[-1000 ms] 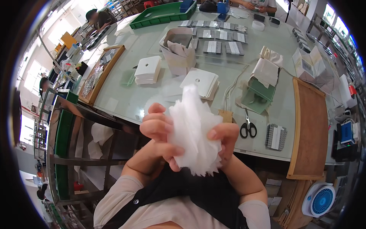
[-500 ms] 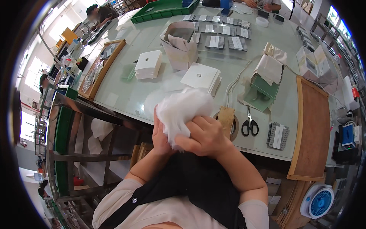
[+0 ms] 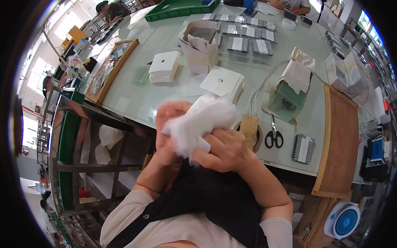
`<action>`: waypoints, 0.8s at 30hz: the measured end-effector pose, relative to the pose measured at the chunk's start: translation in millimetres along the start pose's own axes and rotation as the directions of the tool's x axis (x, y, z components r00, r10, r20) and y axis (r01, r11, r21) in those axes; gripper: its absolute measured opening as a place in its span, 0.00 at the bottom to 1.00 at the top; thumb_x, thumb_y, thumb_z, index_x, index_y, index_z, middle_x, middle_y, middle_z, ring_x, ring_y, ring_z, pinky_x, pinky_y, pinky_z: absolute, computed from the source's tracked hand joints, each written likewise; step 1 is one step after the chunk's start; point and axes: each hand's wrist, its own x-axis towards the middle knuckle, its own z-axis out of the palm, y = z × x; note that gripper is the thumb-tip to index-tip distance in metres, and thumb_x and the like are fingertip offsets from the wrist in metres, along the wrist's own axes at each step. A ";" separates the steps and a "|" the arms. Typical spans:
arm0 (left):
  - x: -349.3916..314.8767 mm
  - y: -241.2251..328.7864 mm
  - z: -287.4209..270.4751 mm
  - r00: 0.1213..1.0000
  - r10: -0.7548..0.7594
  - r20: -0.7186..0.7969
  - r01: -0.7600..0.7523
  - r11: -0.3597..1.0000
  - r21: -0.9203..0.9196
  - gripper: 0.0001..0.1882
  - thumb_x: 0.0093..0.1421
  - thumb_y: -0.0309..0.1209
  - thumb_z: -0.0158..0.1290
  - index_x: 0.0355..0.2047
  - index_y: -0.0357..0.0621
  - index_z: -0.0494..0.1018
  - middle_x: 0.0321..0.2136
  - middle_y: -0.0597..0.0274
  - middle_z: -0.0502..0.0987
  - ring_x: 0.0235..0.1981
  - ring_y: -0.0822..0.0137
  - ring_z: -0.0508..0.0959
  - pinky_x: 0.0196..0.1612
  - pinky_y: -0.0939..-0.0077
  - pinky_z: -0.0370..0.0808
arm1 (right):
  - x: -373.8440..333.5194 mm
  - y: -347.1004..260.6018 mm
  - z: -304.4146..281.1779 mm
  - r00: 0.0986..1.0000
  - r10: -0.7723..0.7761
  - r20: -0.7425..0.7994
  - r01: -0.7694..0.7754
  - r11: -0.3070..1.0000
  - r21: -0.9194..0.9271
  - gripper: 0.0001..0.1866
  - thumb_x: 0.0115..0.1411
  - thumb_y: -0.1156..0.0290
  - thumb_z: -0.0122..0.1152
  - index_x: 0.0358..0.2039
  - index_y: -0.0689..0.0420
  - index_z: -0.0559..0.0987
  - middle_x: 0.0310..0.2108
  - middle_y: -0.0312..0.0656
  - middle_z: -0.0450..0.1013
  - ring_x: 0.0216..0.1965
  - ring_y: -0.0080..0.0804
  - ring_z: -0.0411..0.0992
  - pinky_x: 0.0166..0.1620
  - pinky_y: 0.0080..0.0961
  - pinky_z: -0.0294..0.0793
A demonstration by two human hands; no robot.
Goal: Assembling small solar panel cells into protective foam components and frames.
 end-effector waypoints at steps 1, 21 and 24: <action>0.3 4.6 -3.0 0.991 -0.116 0.069 0.087 0.939 0.332 0.21 0.62 0.46 0.50 0.45 0.44 0.63 0.50 0.47 0.59 0.49 0.58 0.64 0.53 0.65 0.62 | -1.8 0.1 2.1 1.000 0.000 0.002 0.000 1.000 -0.005 0.10 0.52 0.64 0.63 0.32 0.46 0.71 0.25 0.37 0.71 0.21 0.33 0.70 0.19 0.25 0.66; -4.1 -18.2 5.5 0.924 0.371 0.094 -0.383 0.892 0.239 0.20 0.49 0.42 0.57 0.37 0.44 0.70 0.38 0.56 0.65 0.40 0.61 0.66 0.56 0.55 0.60 | -13.0 -18.1 11.8 0.936 0.304 -0.176 -0.176 0.841 0.512 0.12 0.56 0.72 0.57 0.41 0.51 0.68 0.26 0.34 0.68 0.23 0.28 0.68 0.27 0.23 0.68; -4.1 -15.5 4.7 0.805 0.492 0.332 -0.589 0.731 0.344 0.11 0.53 0.41 0.56 0.30 0.50 0.72 0.32 0.64 0.68 0.36 0.65 0.66 0.53 0.59 0.60 | -3.1 -30.4 7.8 0.456 0.889 -0.046 -0.321 0.212 0.923 0.14 0.62 0.69 0.53 0.47 0.55 0.65 0.38 0.47 0.69 0.36 0.31 0.71 0.35 0.28 0.76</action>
